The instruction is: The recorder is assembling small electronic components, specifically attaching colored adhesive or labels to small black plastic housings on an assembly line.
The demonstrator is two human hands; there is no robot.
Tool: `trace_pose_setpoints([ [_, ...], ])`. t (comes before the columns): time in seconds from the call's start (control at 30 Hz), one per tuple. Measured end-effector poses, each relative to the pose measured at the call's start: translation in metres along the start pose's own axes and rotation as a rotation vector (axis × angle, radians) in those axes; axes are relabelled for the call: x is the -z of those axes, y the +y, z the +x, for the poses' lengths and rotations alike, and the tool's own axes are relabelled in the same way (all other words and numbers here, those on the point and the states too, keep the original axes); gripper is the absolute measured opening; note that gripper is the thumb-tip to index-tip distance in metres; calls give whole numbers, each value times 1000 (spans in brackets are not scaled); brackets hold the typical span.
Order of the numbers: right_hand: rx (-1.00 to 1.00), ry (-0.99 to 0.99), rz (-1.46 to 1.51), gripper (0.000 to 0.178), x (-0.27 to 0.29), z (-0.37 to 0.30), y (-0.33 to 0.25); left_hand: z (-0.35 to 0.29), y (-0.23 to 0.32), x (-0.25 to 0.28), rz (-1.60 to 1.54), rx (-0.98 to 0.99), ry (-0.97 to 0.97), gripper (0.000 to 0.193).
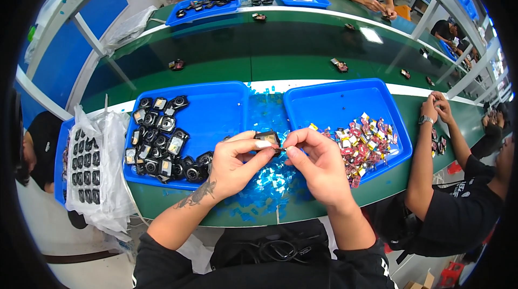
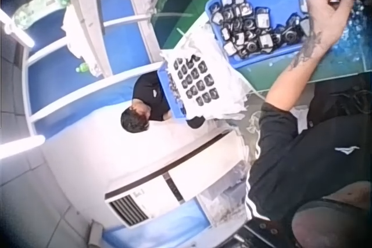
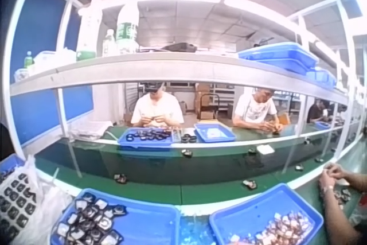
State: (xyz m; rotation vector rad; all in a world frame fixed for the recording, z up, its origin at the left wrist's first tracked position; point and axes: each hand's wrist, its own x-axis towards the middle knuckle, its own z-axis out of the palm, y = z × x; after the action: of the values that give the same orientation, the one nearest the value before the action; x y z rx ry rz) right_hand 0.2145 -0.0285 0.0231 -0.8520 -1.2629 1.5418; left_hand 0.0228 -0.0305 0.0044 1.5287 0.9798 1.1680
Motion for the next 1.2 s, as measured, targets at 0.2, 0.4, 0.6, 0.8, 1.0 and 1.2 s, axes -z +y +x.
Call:
trace_pose_setpoints([
  [0.2,197,226,-361,21,-19,0,5,1,-8,-5,-337,230,-53,21],
  [0.4,254,246,-448,30,-19,7,11,-2,-9,-11,-483,111,-17,38],
  [0.6,181,222,-423,34,-16,6,7,-1,-9,-9,-490,82,-4,42],
  [0.8,109,199,-436,38,-13,9,-2,0,-8,-11,-487,37,3,45],
  [1.0,246,245,-636,41,-13,11,7,-1,-4,-13,-542,70,29,47],
  [1.2,256,237,-527,36,-17,6,18,-2,-5,-14,-441,59,26,51],
])
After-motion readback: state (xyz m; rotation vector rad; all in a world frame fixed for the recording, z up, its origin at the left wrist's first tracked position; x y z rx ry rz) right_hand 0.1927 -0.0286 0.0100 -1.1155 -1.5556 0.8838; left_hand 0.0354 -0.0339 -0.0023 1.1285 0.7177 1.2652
